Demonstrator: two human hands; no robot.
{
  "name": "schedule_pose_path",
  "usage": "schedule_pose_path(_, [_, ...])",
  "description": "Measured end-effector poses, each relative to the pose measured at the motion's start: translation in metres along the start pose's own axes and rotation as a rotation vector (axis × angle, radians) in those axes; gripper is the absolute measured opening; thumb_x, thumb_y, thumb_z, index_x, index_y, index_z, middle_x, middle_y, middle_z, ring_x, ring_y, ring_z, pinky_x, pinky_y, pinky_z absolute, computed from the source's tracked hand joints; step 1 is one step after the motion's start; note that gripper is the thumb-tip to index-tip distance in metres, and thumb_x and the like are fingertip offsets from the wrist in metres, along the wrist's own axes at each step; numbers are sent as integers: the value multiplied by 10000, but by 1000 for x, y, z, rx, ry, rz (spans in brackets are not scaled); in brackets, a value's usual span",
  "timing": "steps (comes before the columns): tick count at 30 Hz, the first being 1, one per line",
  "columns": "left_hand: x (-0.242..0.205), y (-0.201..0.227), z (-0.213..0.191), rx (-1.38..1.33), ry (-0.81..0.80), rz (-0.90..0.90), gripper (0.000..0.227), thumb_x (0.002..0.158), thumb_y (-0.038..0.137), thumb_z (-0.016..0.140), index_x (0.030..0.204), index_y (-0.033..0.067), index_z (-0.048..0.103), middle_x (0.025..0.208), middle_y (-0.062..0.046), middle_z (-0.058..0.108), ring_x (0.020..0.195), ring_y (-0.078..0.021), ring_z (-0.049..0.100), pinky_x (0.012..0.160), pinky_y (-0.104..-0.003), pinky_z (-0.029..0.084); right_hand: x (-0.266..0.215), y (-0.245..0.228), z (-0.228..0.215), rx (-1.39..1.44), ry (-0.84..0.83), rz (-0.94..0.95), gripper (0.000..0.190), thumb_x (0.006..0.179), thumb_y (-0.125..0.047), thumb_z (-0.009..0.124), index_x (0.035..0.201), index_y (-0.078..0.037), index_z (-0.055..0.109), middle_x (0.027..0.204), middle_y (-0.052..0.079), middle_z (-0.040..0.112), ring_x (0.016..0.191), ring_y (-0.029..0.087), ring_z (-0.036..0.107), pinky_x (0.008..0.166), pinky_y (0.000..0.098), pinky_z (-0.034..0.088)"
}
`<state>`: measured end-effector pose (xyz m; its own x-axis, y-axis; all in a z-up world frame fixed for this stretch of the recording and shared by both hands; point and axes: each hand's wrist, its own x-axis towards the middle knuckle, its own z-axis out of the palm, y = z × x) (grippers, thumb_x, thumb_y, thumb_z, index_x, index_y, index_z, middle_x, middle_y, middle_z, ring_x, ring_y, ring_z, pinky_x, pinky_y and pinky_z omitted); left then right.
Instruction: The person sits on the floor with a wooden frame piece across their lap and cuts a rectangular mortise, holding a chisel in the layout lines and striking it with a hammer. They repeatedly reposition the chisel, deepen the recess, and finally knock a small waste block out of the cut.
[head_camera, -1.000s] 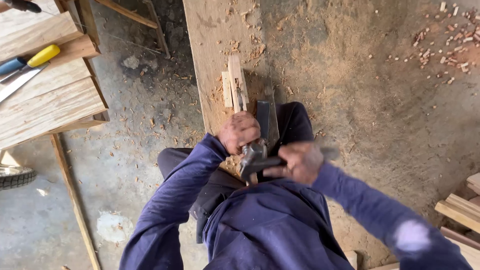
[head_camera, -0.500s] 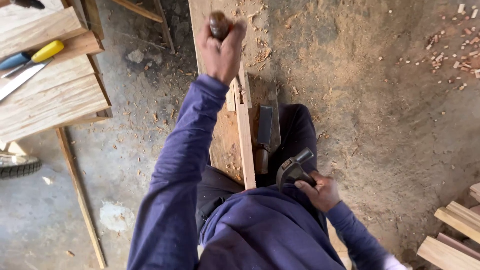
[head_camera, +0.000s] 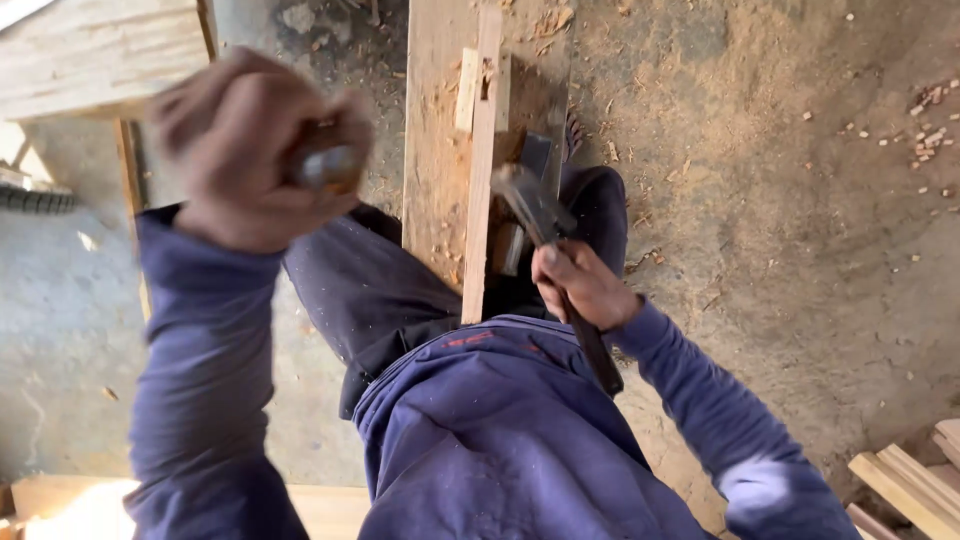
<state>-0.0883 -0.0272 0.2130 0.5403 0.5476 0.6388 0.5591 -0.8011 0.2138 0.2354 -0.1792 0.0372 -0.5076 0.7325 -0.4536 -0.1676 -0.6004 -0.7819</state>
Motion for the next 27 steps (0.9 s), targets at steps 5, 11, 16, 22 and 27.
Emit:
schedule_pose_path(5, [-43, 28, -73, 221, 30, 31, 196, 943, 48, 828, 915, 17, 637, 862, -134, 643, 662, -217, 612, 605, -337, 487, 30, 6, -12, -50, -26, 97, 527, 1000, -580, 530, 867, -70, 559, 579, -25, 483, 445, 97, 485, 418, 270, 426])
schedule_pose_path(11, [-69, 49, -106, 199, 2, 46, 229, 887, 60, 835, 971, -6, 632, 863, -164, 640, 662, -232, 607, 589, -355, 478, 31, 20, -1, -64, 46, 127, 522, 997, -571, 548, 811, -83, 561, 553, -17, 485, 414, 105, 469, 391, 276, 408])
schedule_pose_path(16, [-51, 52, -109, 167, 14, 127, 291, 841, 65, 842, 1017, -30, 631, 864, -194, 642, 662, -250, 604, 576, -375, 470, 40, 23, -3, -8, 51, 141, 515, 982, -580, 536, 797, -100, 552, 530, -25, 458, 398, 99, 461, 385, 267, 411])
schedule_pose_path(22, [1, 93, -38, 45, -122, 52, 305, 673, 89, 829, 883, 88, 608, 827, -94, 598, 688, -239, 583, 611, -401, 474, 42, 34, 1, -8, 46, 42, 452, 1003, -547, 581, 867, -117, 546, 614, -44, 493, 473, 72, 473, 435, 258, 430])
schedule_pose_path(27, [-22, 64, 67, -84, -481, 37, 318, 734, 242, 875, 924, 114, 655, 997, -60, 577, 984, -286, 554, 907, -478, 454, 20, 41, -15, 189, 90, 51, 351, 970, -436, 659, 882, -118, 543, 590, -48, 485, 426, 69, 441, 395, 253, 387])
